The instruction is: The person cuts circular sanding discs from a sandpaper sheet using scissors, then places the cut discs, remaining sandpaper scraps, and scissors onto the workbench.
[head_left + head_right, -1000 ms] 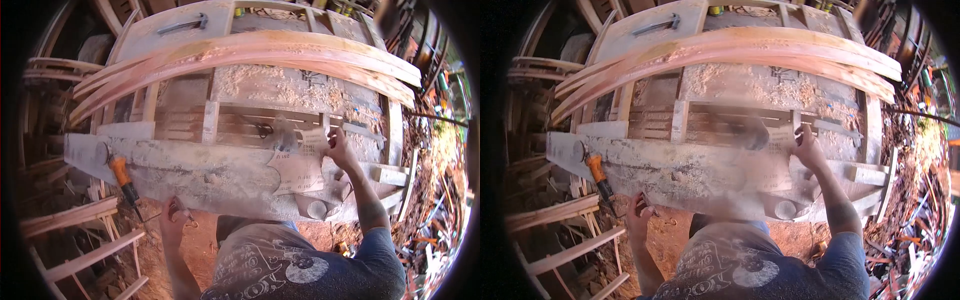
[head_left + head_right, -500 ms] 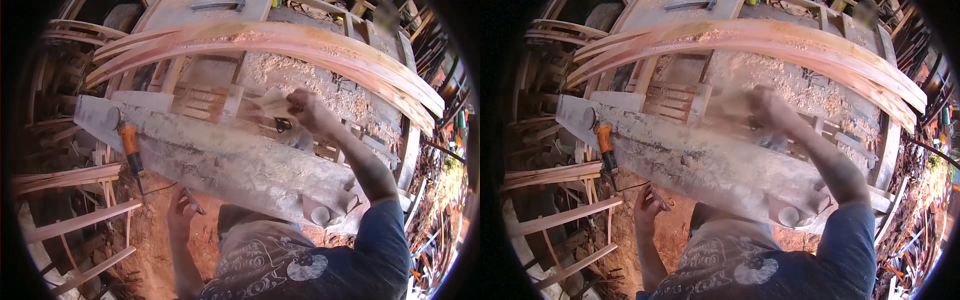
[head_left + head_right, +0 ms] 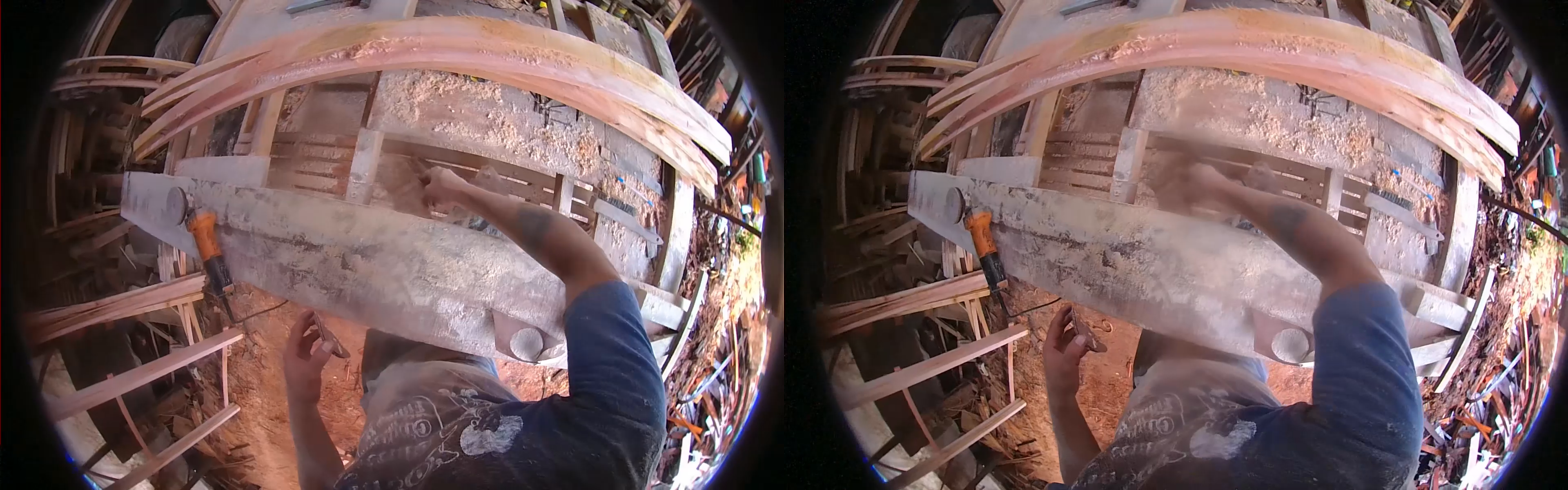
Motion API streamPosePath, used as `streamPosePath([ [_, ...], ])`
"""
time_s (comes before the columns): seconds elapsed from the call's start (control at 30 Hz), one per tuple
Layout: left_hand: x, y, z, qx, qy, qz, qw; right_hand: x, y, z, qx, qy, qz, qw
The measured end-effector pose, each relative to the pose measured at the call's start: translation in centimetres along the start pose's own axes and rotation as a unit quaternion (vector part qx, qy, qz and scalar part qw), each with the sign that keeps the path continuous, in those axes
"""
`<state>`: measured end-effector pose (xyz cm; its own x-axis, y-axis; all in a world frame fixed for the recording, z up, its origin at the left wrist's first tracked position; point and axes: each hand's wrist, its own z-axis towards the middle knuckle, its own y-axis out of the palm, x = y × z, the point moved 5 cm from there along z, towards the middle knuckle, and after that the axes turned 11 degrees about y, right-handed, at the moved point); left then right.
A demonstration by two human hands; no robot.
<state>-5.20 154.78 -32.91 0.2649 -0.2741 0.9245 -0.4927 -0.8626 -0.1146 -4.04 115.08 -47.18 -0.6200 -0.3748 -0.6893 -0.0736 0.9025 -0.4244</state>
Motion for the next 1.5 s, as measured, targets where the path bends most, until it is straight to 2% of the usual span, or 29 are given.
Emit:
streamPosePath([
  [0.03,-0.1,0.2,0.2,-0.008,0.0,-0.006,1.0,2.0,0.5,1.9,0.007,0.02,0.024,0.999],
  [0.1,0.0,0.8,0.4,-0.018,0.002,-0.004,1.0,9.1,1.8,8.6,0.025,0.136,0.156,0.978],
  [0.13,0.2,1.2,0.7,-0.026,0.005,-0.003,1.0,13.1,1.8,11.9,0.044,0.123,0.027,0.991],
  [0.2,0.7,2.2,1.1,-0.035,0.014,0.0,0.999,20.8,1.8,18.2,0.095,0.1,-0.239,0.961],
  [0.3,1.4,2.5,1.5,-0.045,0.021,0.041,0.998,12.0,-3.3,5.2,0.147,0.057,-0.163,0.974],
  [0.37,1.5,2.8,2.4,-0.049,0.025,0.071,0.996,9.2,-4.9,0.0,0.078,0.031,-0.112,0.99],
  [0.43,1.2,2.6,3.1,-0.055,0.017,0.101,0.993,6.9,-5.8,-8.2,0.118,-0.063,-0.032,0.99],
  [0.47,1.0,2.8,3.5,-0.064,0.021,0.101,0.993,5.4,-6.3,-12.6,0.167,-0.09,-0.036,0.981],
  [0.53,1.0,3.5,4.5,-0.083,0.036,0.097,0.991,6.6,-4.6,-18.4,0.163,-0.047,-0.109,0.98],
  [0.57,1.8,4.4,4.9,-0.107,0.024,0.11,0.988,6.6,-3.8,-21.8,0.144,-0.07,-0.136,0.978],
  [0.6,1.7,4.7,5.3,-0.125,0.032,0.102,0.986,7.2,-2.6,-24.9,0.122,0.003,-0.141,0.983],
  [0.7,1.9,5.6,6.6,-0.164,0.061,0.106,0.979,7.2,0.8,-31.8,0.074,0.108,-0.274,0.953],
  [0.73,2.0,6.2,6.9,-0.175,0.058,0.102,0.977,7.5,2.3,-33.1,0.072,0.124,-0.28,0.949],
  [0.8,2.4,7.0,7.5,-0.192,0.054,0.099,0.975,8.4,5.2,-34.8,0.101,0.122,-0.328,0.931],
  [0.87,2.4,7.7,8.1,-0.199,0.045,0.072,0.976,6.9,6.4,-35.3,0.108,0.09,-0.248,0.959],
  [0.9,2.5,7.8,8.1,-0.199,0.039,0.059,0.977,5.9,6.4,-35.6,0.148,0.037,-0.216,0.964],
  [1.03,3.6,8.0,7.7,-0.204,0.051,0.072,0.975,6.6,8.9,-35.7,0.089,0.002,-0.189,0.978],
  [1.13,3.6,7.0,6.9,-0.182,0.059,0.088,0.978,8.2,10.5,-35.7,0.016,-0.008,-0.309,0.951],
  [1.17,3.5,6.6,6.8,-0.17,0.057,0.083,0.98,7.9,10.3,-35.9,0.028,-0.053,-0.305,0.95],
  [1.27,3.0,5.6,6.7,-0.14,0.048,0.038,0.988,8.6,10.5,-34.9,-0.184,-0.009,-0.351,0.918],
  [1.3,2.9,5.2,6.5,-0.132,0.041,0.019,0.99,8.4,9.0,-33.9,-0.18,0.001,-0.326,0.928],
  [1.33,3.0,5.2,6.4,-0.121,0.029,-0.002,0.992,6.4,6.1,-32.4,-0.165,0.069,-0.321,0.93],
  [1.37,3.3,5.6,6.2,-0.113,0.017,-0.024,0.993,2.8,2.2,-31.0,-0.128,0.034,-0.367,0.921],
  [1.4,3.4,5.8,6.1,-0.107,0.005,-0.047,0.993,0.6,-1.2,-30.2,-0.01,-0.034,-0.341,0.939],
  [1.47,2.5,6.0,6.1,-0.113,0.0,-0.081,0.99,-4.8,-7.0,-28.5,0.077,-0.048,-0.239,0.967],
  [1.5,2.3,6.2,6.0,-0.115,-0.002,-0.098,0.989,-6.4,-8.5,-27.6,0.155,-0.136,-0.215,0.955],
])
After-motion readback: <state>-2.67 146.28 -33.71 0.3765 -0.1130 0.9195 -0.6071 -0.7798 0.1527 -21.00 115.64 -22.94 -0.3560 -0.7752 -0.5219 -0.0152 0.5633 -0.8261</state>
